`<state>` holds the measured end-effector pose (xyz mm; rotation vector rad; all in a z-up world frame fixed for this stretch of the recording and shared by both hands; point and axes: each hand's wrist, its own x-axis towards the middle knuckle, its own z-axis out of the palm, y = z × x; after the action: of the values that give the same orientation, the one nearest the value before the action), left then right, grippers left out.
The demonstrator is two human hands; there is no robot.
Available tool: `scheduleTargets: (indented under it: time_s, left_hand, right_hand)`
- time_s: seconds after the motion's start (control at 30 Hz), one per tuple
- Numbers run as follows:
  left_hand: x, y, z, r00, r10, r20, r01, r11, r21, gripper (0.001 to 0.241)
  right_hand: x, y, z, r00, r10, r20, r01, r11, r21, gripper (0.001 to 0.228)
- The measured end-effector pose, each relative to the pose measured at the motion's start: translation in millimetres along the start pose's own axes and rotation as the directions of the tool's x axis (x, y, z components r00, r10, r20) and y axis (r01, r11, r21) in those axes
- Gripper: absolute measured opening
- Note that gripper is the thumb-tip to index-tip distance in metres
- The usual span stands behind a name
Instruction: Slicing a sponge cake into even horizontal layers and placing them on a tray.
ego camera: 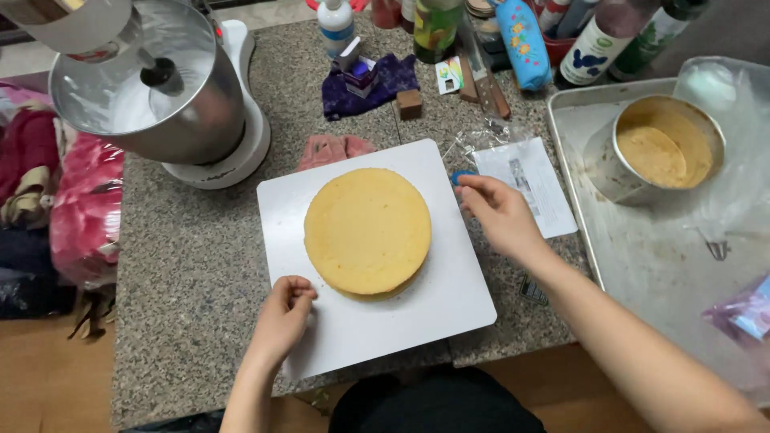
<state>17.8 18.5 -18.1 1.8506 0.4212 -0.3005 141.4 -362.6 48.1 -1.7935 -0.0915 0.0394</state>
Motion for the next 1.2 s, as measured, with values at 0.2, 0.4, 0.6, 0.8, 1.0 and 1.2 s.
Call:
scheduleTargets:
  time_s: [0.2,0.4,0.6,0.8,1.0,1.2]
  left_hand:
    - [-6,48,17,0.964,0.165,-0.210,-0.119,0.970,0.213,0.050]
    - [10,60,32,0.985,0.126,-0.121,-0.098,0.972,0.212,0.059]
    - [-9,90,34,0.993,0.050,-0.104,-0.055,0.997,-0.046,0.055]
    - [-28,120,39,0.994,-0.020,-0.108,-0.027,0.910,-0.415,0.048]
    - [-54,153,48,1.000,-0.008,0.013,0.015,0.750,-0.661,0.039]
    - [-73,156,121,0.938,0.107,0.329,0.193,0.628,-0.754,0.047]
  right_hand:
    - [2,-20,44,0.912,0.408,0.043,-0.403,0.910,-0.100,0.055]
    - [15,7,67,0.890,0.411,0.198,-0.358,0.898,-0.255,0.068]
    - [8,-23,80,0.930,0.354,0.099,-0.317,0.908,-0.274,0.063]
    - [-4,-69,86,0.939,0.337,0.064,-0.342,0.932,0.121,0.059]
    - [-20,-114,35,0.949,0.307,0.075,-0.314,0.894,0.319,0.073]
    - [-66,-136,-69,0.973,0.224,0.052,-0.229,0.920,0.319,0.073]
